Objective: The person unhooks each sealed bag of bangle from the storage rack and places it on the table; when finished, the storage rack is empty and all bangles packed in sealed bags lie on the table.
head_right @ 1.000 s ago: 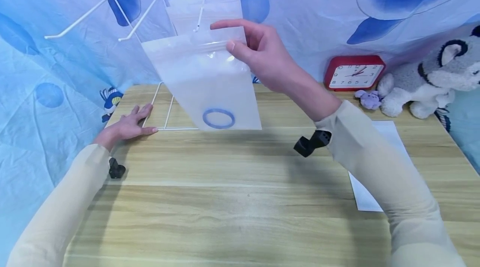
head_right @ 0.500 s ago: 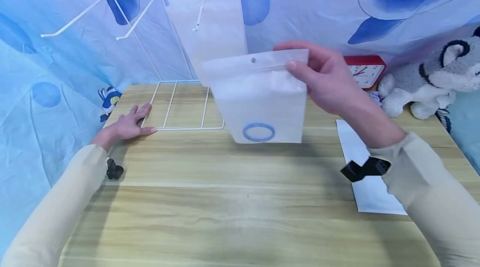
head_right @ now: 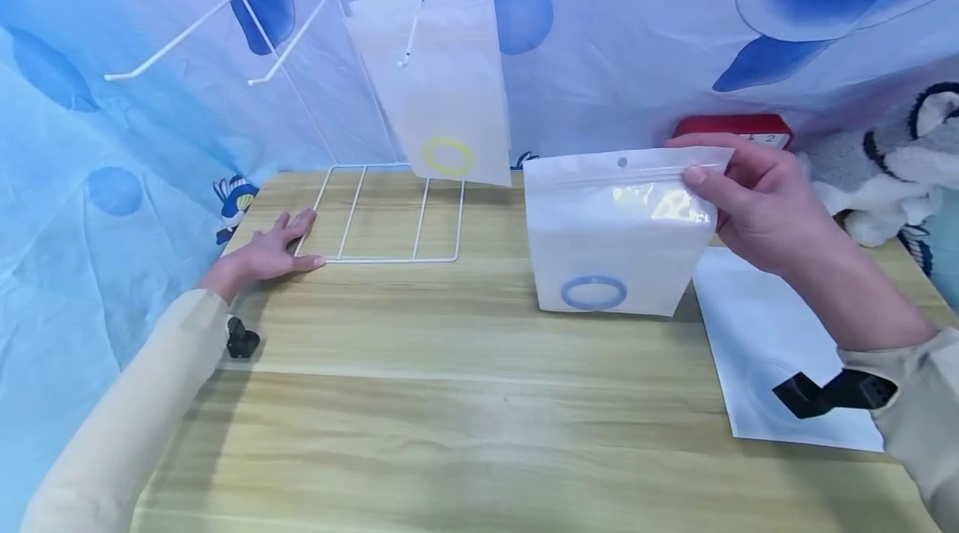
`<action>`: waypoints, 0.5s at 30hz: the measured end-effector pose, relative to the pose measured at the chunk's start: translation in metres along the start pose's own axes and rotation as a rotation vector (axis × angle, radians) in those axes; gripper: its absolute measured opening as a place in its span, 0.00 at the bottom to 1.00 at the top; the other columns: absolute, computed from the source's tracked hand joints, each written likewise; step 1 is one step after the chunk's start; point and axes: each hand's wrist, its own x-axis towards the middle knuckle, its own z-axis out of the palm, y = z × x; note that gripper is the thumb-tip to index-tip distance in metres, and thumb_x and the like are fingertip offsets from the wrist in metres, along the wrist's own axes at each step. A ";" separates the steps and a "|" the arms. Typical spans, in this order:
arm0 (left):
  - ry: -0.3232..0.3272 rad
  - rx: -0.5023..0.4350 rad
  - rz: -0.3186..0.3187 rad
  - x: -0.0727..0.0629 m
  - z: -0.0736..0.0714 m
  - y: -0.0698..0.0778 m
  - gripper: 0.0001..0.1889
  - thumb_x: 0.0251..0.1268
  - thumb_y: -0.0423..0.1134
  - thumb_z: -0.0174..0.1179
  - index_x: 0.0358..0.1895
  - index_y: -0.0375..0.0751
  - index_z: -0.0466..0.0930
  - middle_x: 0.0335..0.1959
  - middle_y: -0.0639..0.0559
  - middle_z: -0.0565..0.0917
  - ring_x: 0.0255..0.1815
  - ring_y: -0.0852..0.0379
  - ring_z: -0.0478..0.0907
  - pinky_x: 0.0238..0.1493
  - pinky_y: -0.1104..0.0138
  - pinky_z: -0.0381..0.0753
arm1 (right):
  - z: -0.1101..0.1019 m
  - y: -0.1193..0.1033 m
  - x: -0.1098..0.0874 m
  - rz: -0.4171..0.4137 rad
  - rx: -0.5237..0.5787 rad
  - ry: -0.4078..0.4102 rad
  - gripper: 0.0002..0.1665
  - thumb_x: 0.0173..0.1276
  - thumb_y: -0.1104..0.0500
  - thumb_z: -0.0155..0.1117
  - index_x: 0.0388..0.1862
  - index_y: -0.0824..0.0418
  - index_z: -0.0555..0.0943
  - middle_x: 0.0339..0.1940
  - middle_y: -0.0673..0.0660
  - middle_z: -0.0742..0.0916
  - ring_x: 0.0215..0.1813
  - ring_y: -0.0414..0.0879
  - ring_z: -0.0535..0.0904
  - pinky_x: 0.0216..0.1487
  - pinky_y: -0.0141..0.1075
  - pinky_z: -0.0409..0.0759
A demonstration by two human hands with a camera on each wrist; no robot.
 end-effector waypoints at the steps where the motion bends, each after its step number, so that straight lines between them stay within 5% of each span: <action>1: -0.001 -0.003 -0.001 -0.001 -0.001 -0.001 0.52 0.70 0.55 0.59 0.80 0.35 0.33 0.81 0.35 0.35 0.78 0.33 0.23 0.68 0.32 0.25 | -0.003 0.001 -0.001 0.006 -0.024 0.010 0.23 0.74 0.77 0.50 0.66 0.72 0.76 0.60 0.61 0.80 0.51 0.50 0.85 0.43 0.39 0.84; 10: -0.011 -0.021 0.015 -0.001 -0.002 -0.005 0.54 0.70 0.58 0.59 0.80 0.36 0.30 0.80 0.35 0.33 0.77 0.33 0.22 0.67 0.32 0.23 | -0.030 0.006 0.004 0.069 -0.076 0.073 0.22 0.75 0.74 0.53 0.65 0.68 0.77 0.60 0.58 0.78 0.51 0.47 0.84 0.42 0.38 0.85; 15: -0.019 -0.017 0.019 0.002 0.000 -0.004 0.54 0.70 0.59 0.59 0.80 0.35 0.30 0.80 0.34 0.33 0.77 0.32 0.22 0.66 0.31 0.24 | -0.045 0.007 0.012 0.171 -0.122 0.200 0.20 0.73 0.69 0.59 0.62 0.61 0.82 0.57 0.54 0.78 0.45 0.44 0.83 0.38 0.33 0.85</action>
